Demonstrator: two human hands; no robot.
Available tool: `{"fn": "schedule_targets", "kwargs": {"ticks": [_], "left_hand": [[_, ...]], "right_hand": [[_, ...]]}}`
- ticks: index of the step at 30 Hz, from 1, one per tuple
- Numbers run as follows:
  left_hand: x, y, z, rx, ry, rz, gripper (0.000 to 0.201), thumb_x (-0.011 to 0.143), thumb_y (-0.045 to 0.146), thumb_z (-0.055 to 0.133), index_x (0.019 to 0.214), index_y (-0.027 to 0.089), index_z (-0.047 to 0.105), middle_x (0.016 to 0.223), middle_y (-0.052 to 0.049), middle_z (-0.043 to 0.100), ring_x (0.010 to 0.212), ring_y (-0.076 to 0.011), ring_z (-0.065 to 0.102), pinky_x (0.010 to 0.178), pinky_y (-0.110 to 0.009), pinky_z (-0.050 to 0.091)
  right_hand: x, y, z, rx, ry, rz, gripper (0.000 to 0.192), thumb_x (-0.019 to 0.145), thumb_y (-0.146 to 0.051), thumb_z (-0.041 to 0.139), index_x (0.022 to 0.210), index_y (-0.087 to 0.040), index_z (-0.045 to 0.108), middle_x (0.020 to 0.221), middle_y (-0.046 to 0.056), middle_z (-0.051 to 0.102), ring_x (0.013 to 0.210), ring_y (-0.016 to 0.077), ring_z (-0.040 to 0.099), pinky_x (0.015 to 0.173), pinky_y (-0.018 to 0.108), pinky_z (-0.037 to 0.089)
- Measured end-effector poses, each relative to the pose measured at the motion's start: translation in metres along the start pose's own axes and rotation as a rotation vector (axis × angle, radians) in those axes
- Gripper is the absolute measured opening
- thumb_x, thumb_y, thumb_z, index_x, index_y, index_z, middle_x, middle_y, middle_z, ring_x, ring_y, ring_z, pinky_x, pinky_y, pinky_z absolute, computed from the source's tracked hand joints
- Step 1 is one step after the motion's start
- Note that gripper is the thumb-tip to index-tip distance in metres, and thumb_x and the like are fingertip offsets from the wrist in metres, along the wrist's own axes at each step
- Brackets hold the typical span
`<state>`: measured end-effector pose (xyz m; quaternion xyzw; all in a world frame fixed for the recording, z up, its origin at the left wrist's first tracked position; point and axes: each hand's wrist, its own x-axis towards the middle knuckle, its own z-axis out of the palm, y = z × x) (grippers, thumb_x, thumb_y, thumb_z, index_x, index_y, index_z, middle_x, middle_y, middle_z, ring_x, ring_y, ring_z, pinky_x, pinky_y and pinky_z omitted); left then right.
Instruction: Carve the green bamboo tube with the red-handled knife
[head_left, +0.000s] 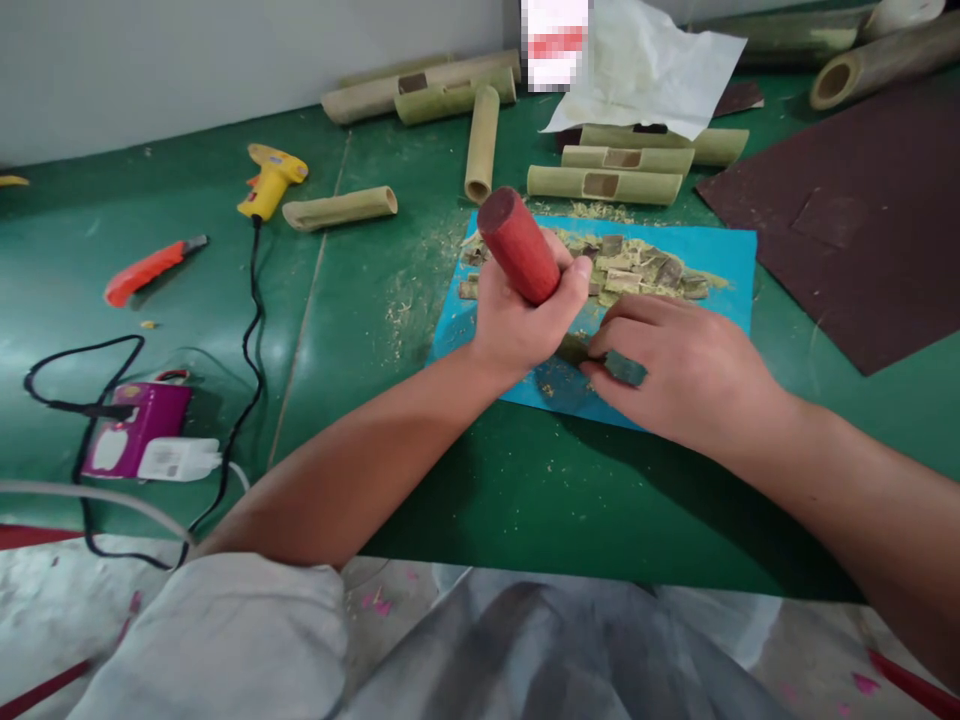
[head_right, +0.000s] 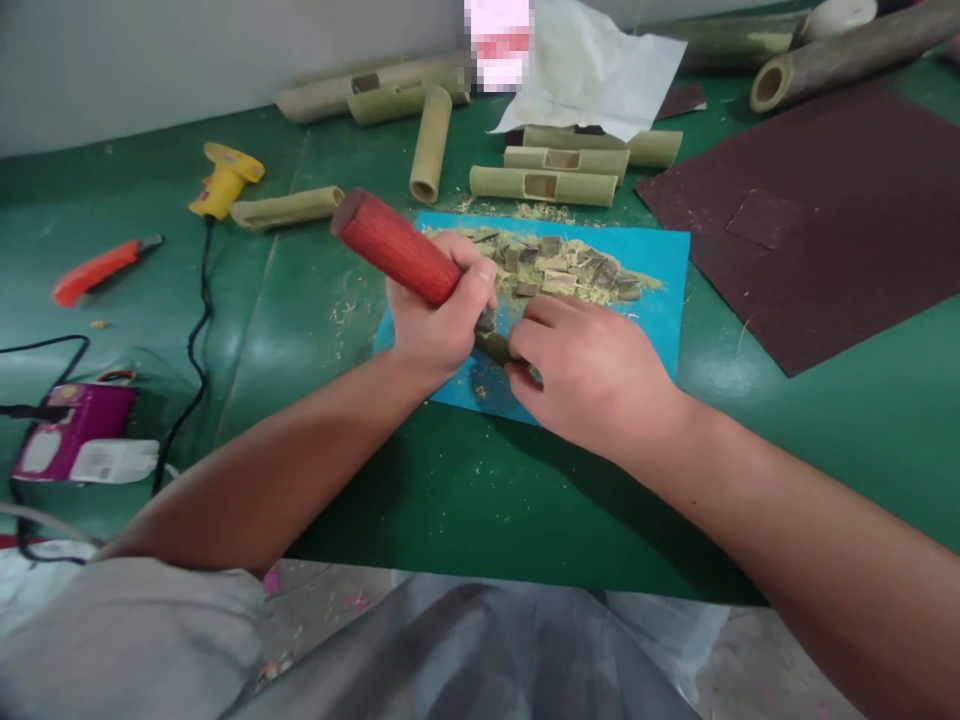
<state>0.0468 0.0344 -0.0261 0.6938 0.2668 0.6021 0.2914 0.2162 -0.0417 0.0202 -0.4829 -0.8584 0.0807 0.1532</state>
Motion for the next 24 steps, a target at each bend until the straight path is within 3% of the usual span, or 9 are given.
{"fn": "schedule_targets", "kwargs": {"ticks": [6,11,19,24], "left_hand": [[0.001,0.002,0.001,-0.013,-0.003,-0.038,0.04,0.099,0.036,0.073,0.067,0.021,0.054,0.063,0.004,0.051,0.056,-0.0097,0.052,0.061,-0.029,0.051],[0.001,-0.001,0.001,-0.006,0.017,-0.059,0.042,0.099,0.042,0.074,0.068,0.021,0.054,0.066,0.004,0.052,0.059,-0.0103,0.054,0.064,-0.03,0.054],[0.003,-0.003,0.003,-0.035,0.03,-0.17,0.045,0.099,0.048,0.074,0.069,0.021,0.053,0.065,0.004,0.052,0.06,-0.0108,0.054,0.067,-0.029,0.055],[0.003,-0.005,0.003,-0.029,0.035,-0.21,0.049,0.097,0.056,0.074,0.07,0.022,0.052,0.066,0.002,0.051,0.064,-0.0127,0.057,0.069,-0.031,0.055]], "right_hand": [[0.004,0.005,-0.004,0.012,-0.072,-0.031,0.019,0.098,-0.02,0.06,0.083,-0.018,0.071,0.086,0.01,0.072,0.09,0.0266,0.071,0.075,0.036,0.05],[0.008,0.01,-0.004,0.062,-0.1,0.083,0.016,0.098,-0.018,0.061,0.084,-0.02,0.068,0.092,0.011,0.072,0.096,0.0286,0.071,0.081,0.038,0.052],[0.012,0.023,-0.005,0.192,0.034,0.211,0.013,0.093,-0.02,0.067,0.081,-0.023,0.064,0.088,0.006,0.072,0.085,0.0234,0.067,0.073,0.035,0.049],[0.009,0.028,-0.006,0.141,0.091,0.14,0.028,0.101,-0.03,0.058,0.074,-0.023,0.063,0.083,0.009,0.07,0.084,0.0251,0.068,0.074,0.038,0.05]]}}
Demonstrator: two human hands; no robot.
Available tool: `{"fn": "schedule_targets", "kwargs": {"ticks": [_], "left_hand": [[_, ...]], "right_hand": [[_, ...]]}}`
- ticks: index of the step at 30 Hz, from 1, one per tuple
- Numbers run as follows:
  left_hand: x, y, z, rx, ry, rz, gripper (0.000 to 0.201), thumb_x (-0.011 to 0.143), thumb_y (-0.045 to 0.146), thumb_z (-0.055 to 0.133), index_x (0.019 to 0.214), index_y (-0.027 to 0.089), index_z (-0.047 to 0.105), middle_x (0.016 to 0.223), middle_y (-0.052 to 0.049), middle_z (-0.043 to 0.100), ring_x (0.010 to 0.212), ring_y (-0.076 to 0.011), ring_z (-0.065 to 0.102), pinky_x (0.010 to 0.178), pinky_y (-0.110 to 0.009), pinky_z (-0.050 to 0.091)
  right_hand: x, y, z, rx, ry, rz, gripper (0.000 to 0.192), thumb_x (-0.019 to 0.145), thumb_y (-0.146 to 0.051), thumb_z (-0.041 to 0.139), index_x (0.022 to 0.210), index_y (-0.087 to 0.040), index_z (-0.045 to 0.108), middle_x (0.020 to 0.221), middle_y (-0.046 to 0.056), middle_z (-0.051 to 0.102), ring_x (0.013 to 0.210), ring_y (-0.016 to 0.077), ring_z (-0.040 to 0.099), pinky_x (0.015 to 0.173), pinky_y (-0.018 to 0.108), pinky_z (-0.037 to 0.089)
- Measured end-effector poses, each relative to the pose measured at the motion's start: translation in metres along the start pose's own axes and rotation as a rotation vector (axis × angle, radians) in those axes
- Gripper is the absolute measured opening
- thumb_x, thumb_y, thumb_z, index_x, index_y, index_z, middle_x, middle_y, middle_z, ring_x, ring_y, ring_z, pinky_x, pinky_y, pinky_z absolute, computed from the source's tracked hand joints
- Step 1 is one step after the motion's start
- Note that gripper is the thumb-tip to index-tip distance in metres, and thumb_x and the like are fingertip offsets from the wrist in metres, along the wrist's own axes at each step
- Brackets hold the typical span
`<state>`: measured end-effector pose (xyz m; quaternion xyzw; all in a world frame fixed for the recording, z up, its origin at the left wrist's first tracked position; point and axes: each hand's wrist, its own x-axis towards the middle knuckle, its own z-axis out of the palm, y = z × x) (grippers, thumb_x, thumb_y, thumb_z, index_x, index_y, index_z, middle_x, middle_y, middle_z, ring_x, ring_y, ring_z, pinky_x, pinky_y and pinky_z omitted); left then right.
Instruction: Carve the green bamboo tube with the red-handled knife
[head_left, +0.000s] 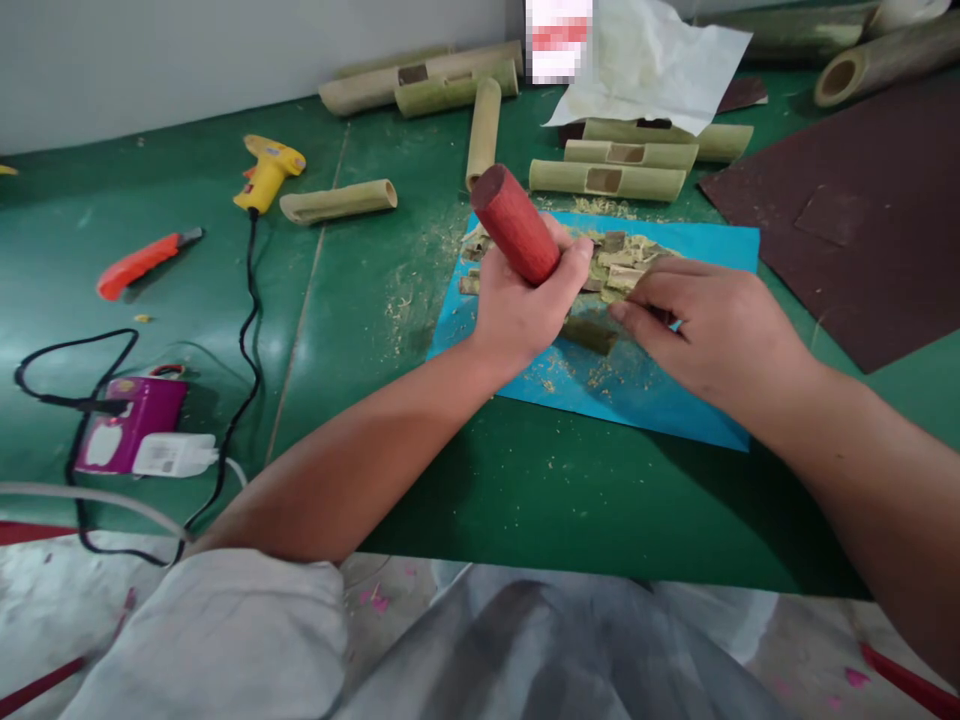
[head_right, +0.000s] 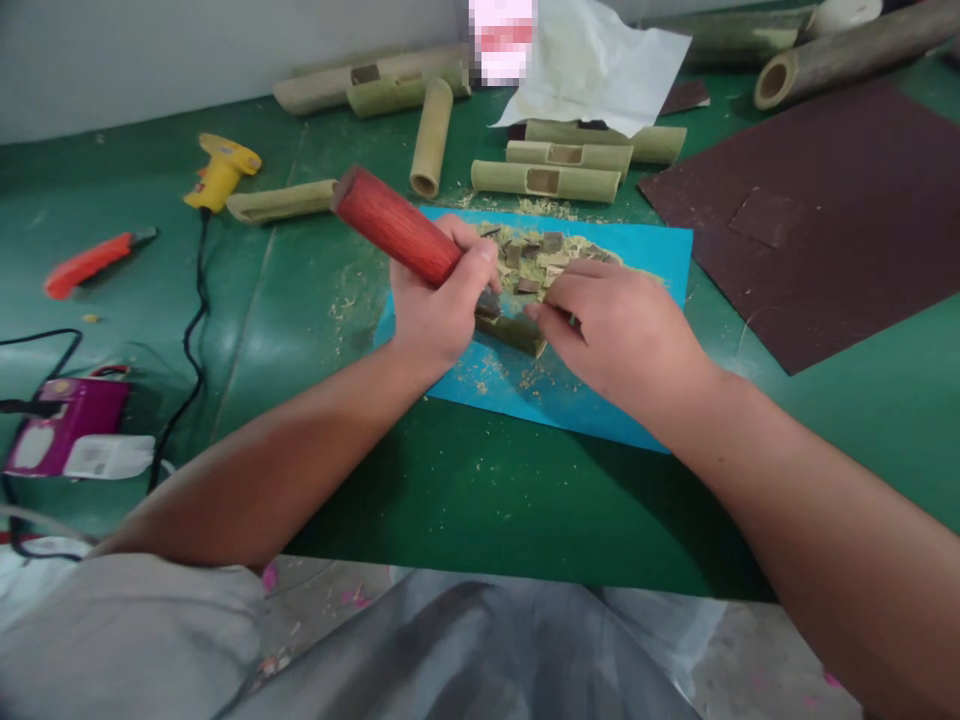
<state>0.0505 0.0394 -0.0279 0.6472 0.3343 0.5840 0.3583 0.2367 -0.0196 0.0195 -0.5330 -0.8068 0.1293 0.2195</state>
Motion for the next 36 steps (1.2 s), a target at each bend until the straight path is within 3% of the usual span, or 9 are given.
{"fn": "schedule_targets", "kwargs": {"ticks": [2,6,10,14,21,36], "left_hand": [[0.0,0.0,0.0,0.001,0.0,-0.005,0.049,0.096,0.057,0.074,0.069,0.022,0.052,0.066,0.002,0.051,0.065,-0.013,0.058,0.07,-0.031,0.056],[0.001,0.001,0.0,0.0,-0.005,-0.012,0.048,0.096,0.054,0.074,0.068,0.022,0.052,0.064,0.003,0.051,0.063,-0.0124,0.055,0.069,-0.03,0.055],[0.001,0.003,0.0,0.002,0.0,-0.022,0.044,0.096,0.049,0.074,0.068,0.022,0.053,0.063,0.003,0.051,0.06,-0.0117,0.053,0.067,-0.03,0.056],[0.001,0.001,0.001,-0.01,0.001,0.016,0.044,0.097,0.045,0.074,0.067,0.022,0.053,0.062,0.003,0.051,0.058,-0.011,0.051,0.064,-0.029,0.054],[0.001,0.0,0.0,-0.014,0.003,-0.021,0.042,0.097,0.046,0.075,0.07,0.022,0.053,0.062,0.004,0.051,0.06,-0.012,0.055,0.067,-0.03,0.056],[0.001,0.003,0.002,-0.037,-0.001,0.007,0.049,0.097,0.053,0.075,0.067,0.022,0.052,0.061,0.004,0.051,0.058,-0.0107,0.053,0.066,-0.029,0.055]], "right_hand": [[-0.001,0.003,0.0,-0.005,-0.009,-0.071,0.031,0.101,-0.037,0.057,0.077,-0.021,0.068,0.087,0.01,0.072,0.087,0.027,0.07,0.075,0.04,0.052],[-0.001,0.008,-0.001,0.01,-0.093,-0.197,0.018,0.091,-0.037,0.071,0.095,-0.021,0.077,0.099,0.01,0.075,0.097,0.0295,0.072,0.08,0.041,0.055],[0.002,0.006,-0.007,-0.046,-0.21,-0.189,0.014,0.092,-0.028,0.072,0.099,-0.018,0.078,0.103,0.013,0.075,0.102,0.0323,0.072,0.083,0.042,0.056],[0.002,0.001,-0.01,-0.072,-0.217,-0.163,0.009,0.09,-0.023,0.074,0.096,-0.017,0.078,0.101,0.013,0.076,0.1,0.0316,0.073,0.084,0.042,0.057],[0.001,0.0,-0.009,-0.168,-0.201,-0.205,0.015,0.093,-0.027,0.066,0.089,-0.018,0.077,0.097,0.011,0.078,0.094,0.03,0.074,0.078,0.04,0.055],[0.004,-0.003,-0.002,-0.281,-0.219,-0.347,0.03,0.103,-0.017,0.044,0.09,-0.022,0.071,0.096,0.012,0.072,0.093,0.029,0.067,0.086,0.044,0.055]]}}
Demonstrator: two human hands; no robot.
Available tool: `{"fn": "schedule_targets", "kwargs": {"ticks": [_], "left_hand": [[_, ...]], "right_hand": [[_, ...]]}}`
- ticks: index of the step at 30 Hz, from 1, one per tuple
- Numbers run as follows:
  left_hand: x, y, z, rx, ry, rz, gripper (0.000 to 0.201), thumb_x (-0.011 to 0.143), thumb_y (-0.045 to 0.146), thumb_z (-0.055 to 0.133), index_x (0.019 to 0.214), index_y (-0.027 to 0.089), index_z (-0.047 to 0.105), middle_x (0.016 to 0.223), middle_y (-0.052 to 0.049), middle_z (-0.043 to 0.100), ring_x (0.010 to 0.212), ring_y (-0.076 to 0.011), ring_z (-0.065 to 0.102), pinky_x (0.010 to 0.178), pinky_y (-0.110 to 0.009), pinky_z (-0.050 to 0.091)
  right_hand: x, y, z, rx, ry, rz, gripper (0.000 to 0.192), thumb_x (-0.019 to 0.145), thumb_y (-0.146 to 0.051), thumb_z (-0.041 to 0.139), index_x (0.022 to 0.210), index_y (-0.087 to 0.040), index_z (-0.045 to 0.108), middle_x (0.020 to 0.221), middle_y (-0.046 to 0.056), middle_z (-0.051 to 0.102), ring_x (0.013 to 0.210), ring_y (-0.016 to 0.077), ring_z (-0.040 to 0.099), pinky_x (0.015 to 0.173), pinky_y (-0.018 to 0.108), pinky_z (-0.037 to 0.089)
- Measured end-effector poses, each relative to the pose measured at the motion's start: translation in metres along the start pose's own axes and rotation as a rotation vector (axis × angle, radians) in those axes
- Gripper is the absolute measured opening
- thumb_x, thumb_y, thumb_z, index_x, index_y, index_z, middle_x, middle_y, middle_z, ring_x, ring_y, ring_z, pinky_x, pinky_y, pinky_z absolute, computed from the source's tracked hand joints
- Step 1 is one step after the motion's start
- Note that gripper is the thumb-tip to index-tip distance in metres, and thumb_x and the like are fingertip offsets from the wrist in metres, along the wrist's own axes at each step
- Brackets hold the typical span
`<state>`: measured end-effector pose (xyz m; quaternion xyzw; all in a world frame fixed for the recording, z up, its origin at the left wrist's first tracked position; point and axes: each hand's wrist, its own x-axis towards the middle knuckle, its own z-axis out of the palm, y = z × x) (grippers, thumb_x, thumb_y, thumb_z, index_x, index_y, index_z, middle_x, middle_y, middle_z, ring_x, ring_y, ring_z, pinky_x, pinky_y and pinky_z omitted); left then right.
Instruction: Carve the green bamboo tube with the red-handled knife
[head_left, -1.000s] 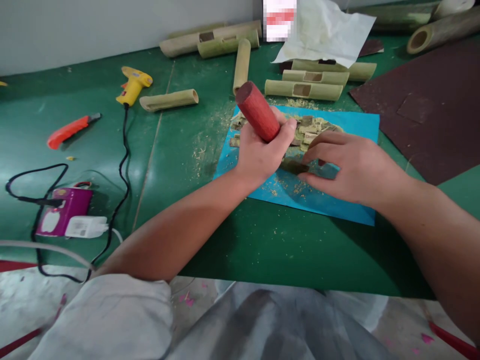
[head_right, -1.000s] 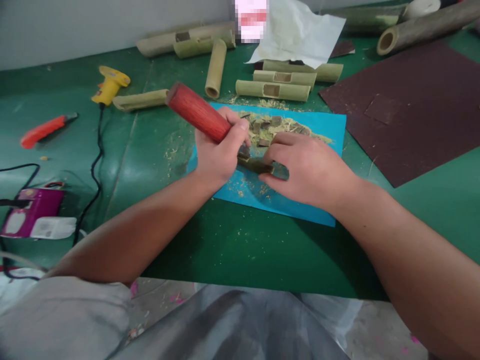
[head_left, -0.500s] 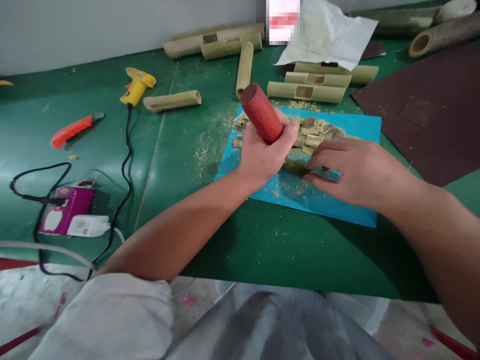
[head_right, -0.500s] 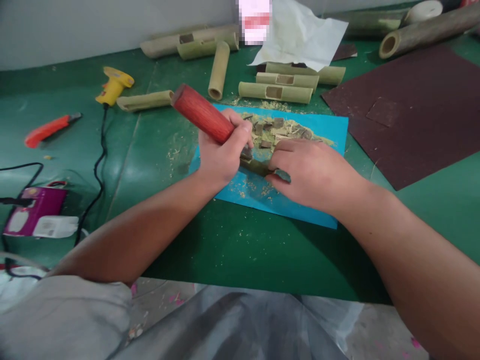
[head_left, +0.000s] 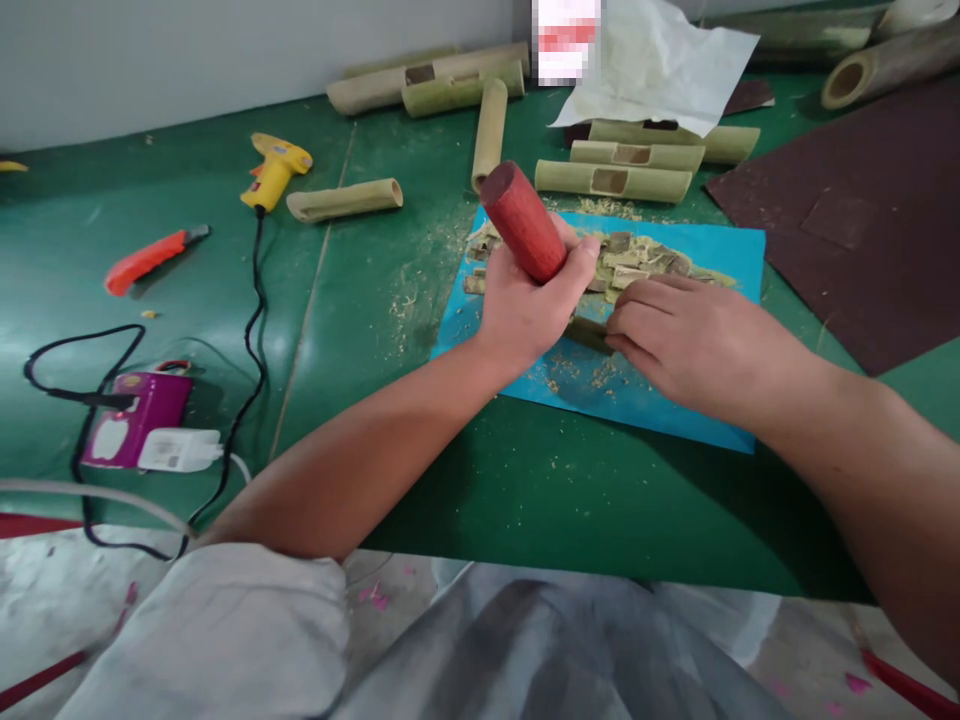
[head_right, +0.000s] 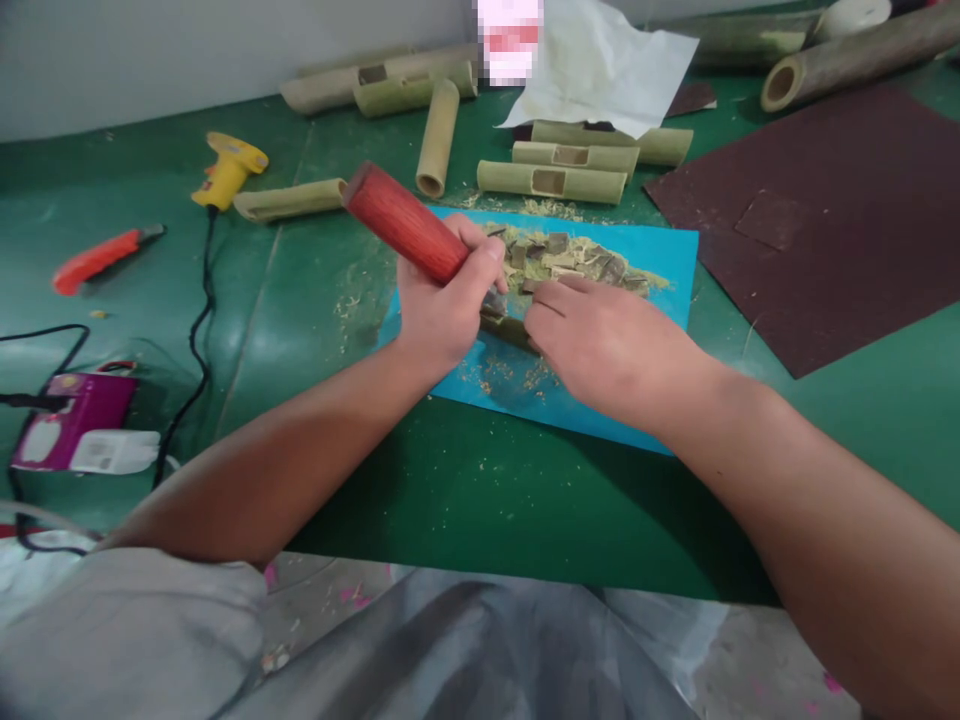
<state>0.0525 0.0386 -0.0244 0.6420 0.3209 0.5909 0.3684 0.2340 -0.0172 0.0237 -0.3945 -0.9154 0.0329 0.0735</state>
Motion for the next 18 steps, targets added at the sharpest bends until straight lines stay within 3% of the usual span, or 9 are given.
{"fn": "schedule_targets", "kwargs": {"ticks": [8,13,18], "left_hand": [[0.0,0.0,0.0,0.021,0.013,-0.054,0.045,0.098,0.047,0.076,0.069,0.022,0.052,0.062,0.005,0.051,0.061,-0.0104,0.055,0.069,-0.028,0.055],[0.001,0.001,0.0,0.028,-0.001,-0.117,0.043,0.098,0.043,0.076,0.069,0.021,0.052,0.061,0.005,0.052,0.059,-0.0096,0.054,0.066,-0.026,0.053],[0.001,0.002,-0.001,-0.003,-0.017,-0.141,0.044,0.098,0.041,0.077,0.069,0.021,0.051,0.061,0.005,0.051,0.058,-0.0097,0.053,0.064,-0.026,0.054]], "right_hand": [[0.001,-0.001,0.007,0.101,0.186,-0.019,0.03,0.107,-0.022,0.039,0.09,-0.021,0.064,0.094,0.014,0.068,0.091,0.0283,0.064,0.085,0.044,0.055],[-0.007,-0.004,-0.002,0.268,0.434,0.152,0.017,0.106,-0.022,0.05,0.094,-0.026,0.061,0.093,0.007,0.071,0.088,0.0228,0.068,0.08,0.038,0.054],[-0.011,0.002,-0.006,0.11,0.403,0.425,0.025,0.104,-0.033,0.058,0.081,-0.026,0.066,0.089,0.011,0.073,0.087,0.0282,0.07,0.076,0.042,0.052]]}}
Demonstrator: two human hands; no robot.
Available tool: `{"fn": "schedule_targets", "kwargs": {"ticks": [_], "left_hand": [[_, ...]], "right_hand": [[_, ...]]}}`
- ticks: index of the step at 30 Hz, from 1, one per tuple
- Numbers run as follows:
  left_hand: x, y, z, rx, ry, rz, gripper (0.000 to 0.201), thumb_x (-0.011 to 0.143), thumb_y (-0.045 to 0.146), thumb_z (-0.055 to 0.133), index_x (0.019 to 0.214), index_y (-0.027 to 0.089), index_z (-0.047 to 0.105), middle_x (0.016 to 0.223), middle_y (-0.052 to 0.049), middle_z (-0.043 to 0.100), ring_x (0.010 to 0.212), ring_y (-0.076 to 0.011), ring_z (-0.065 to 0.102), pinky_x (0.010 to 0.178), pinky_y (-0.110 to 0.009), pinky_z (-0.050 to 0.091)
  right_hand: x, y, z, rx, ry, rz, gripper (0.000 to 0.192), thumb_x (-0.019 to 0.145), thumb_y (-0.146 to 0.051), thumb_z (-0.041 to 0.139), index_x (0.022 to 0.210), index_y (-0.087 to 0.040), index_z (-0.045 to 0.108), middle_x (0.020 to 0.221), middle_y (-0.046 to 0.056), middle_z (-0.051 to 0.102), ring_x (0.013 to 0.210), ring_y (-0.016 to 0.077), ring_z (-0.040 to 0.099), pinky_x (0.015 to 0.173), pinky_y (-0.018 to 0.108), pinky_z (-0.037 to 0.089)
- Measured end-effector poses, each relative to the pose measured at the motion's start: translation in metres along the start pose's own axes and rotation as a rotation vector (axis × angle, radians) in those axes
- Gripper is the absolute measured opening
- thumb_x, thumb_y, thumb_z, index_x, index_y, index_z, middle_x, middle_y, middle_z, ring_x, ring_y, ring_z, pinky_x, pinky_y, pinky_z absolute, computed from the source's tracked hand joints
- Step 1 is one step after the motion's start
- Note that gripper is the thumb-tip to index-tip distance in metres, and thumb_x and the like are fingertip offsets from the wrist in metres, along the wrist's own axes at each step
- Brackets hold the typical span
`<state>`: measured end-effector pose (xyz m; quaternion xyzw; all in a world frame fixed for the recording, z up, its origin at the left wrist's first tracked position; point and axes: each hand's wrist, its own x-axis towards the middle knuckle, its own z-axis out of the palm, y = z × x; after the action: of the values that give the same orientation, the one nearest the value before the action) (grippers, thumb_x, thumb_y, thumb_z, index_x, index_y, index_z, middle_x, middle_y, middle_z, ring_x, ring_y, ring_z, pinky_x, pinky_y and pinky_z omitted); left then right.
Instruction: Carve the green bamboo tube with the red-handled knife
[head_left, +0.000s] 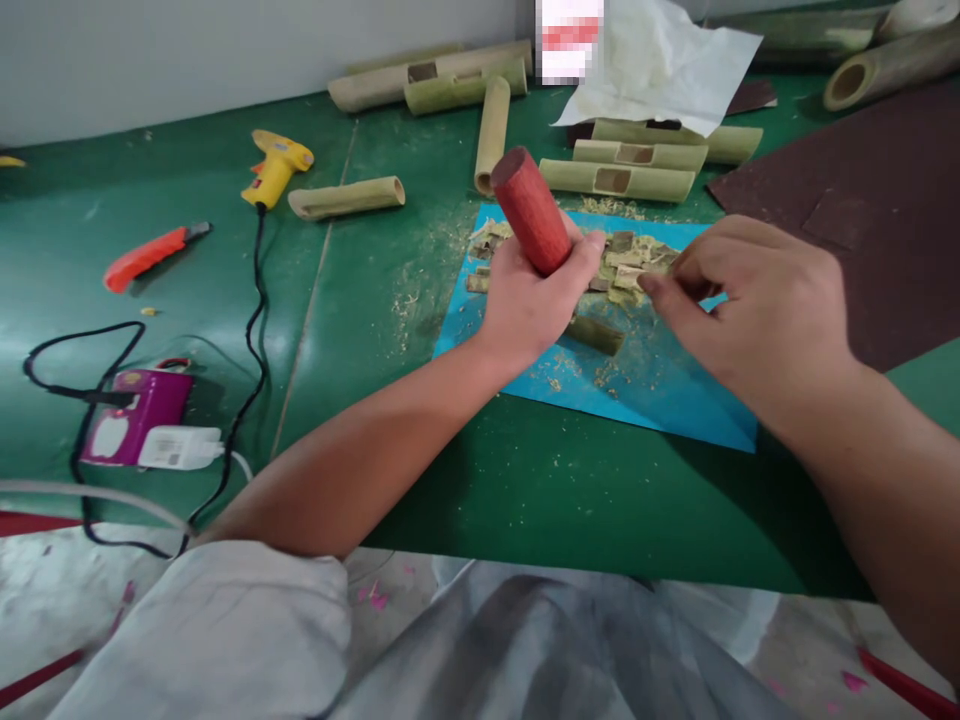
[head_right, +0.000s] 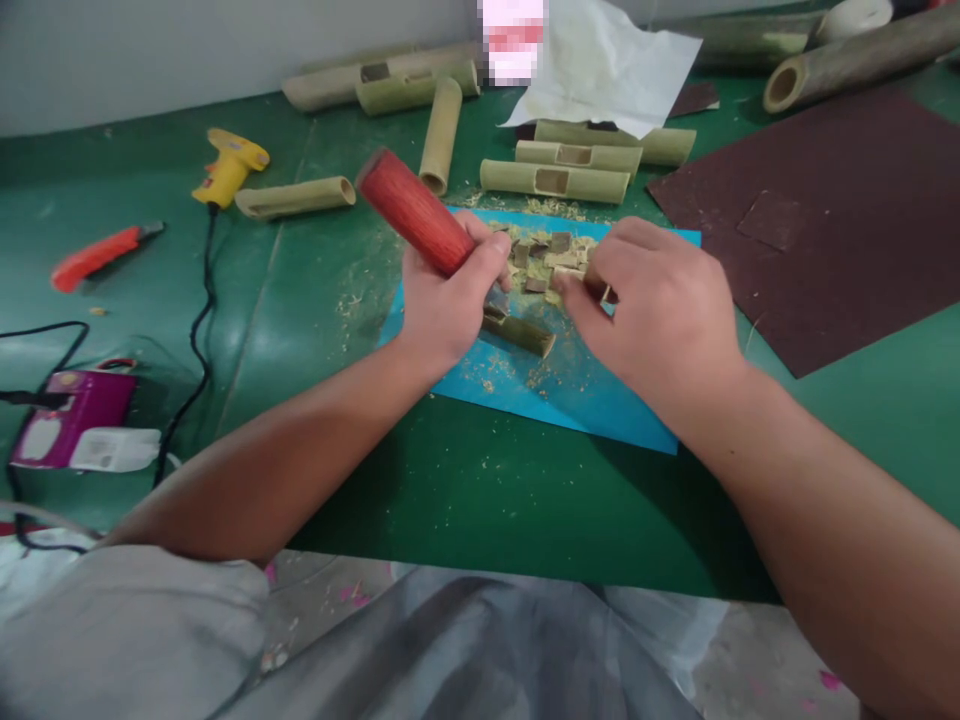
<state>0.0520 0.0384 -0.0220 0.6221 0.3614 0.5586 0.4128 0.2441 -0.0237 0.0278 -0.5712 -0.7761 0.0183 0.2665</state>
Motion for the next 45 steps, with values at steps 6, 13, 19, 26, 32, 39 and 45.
{"fn": "schedule_targets", "kwargs": {"ticks": [6,13,19,26,32,39,45], "left_hand": [[0.001,0.002,-0.001,0.003,0.011,0.022,0.043,0.096,0.043,0.078,0.068,0.021,0.054,0.061,0.004,0.054,0.058,-0.0097,0.055,0.064,-0.026,0.054],[0.0,0.001,0.002,-0.041,0.1,-0.014,0.046,0.094,0.045,0.079,0.065,0.021,0.052,0.058,0.005,0.052,0.052,-0.0087,0.051,0.055,-0.025,0.049],[0.005,0.007,0.002,-0.078,0.215,-0.075,0.048,0.098,0.04,0.075,0.063,0.022,0.048,0.052,0.006,0.048,0.05,-0.0092,0.05,0.059,-0.025,0.05],[-0.001,0.008,0.003,-0.024,0.116,-0.01,0.044,0.094,0.041,0.08,0.064,0.021,0.055,0.057,0.005,0.055,0.052,-0.0092,0.053,0.054,-0.025,0.049],[0.0,-0.001,0.001,-0.034,0.085,0.109,0.045,0.098,0.046,0.076,0.066,0.021,0.057,0.06,0.004,0.054,0.055,-0.0103,0.055,0.059,-0.027,0.051],[-0.002,0.002,0.002,0.022,0.031,0.169,0.044,0.097,0.037,0.077,0.065,0.02,0.052,0.062,0.005,0.05,0.055,-0.0088,0.051,0.064,-0.028,0.052],[-0.002,0.003,0.0,-0.019,0.011,0.167,0.045,0.093,0.027,0.076,0.061,0.021,0.046,0.057,0.006,0.044,0.052,-0.0081,0.042,0.057,-0.027,0.045]], "right_hand": [[0.001,-0.002,0.012,0.034,-0.169,-0.088,0.025,0.092,-0.03,0.071,0.114,-0.019,0.077,0.122,0.018,0.077,0.116,0.0395,0.07,0.1,0.051,0.055],[0.0,-0.015,0.029,0.018,-0.326,-0.12,0.022,0.094,-0.03,0.063,0.096,-0.016,0.08,0.098,0.015,0.077,0.103,0.0332,0.072,0.09,0.045,0.057],[0.002,-0.018,0.027,0.018,-0.362,-0.077,0.019,0.094,-0.029,0.065,0.094,-0.018,0.08,0.096,0.015,0.076,0.102,0.0338,0.072,0.085,0.044,0.057],[0.0,-0.02,0.029,-0.062,-0.311,-0.144,0.016,0.094,-0.027,0.065,0.091,-0.017,0.078,0.095,0.014,0.075,0.102,0.0341,0.072,0.087,0.045,0.057],[0.0,-0.024,0.033,-0.173,-0.287,-0.182,0.015,0.09,-0.03,0.069,0.093,-0.017,0.076,0.095,0.014,0.074,0.1,0.0339,0.071,0.085,0.044,0.056],[-0.002,-0.026,0.034,-0.169,-0.287,-0.189,0.016,0.092,-0.028,0.066,0.094,-0.016,0.076,0.094,0.014,0.074,0.099,0.0331,0.069,0.082,0.043,0.053],[-0.002,-0.03,0.039,-0.058,-0.323,-0.138,0.013,0.095,-0.027,0.066,0.088,-0.018,0.074,0.093,0.014,0.071,0.1,0.033,0.068,0.085,0.044,0.055]]}}
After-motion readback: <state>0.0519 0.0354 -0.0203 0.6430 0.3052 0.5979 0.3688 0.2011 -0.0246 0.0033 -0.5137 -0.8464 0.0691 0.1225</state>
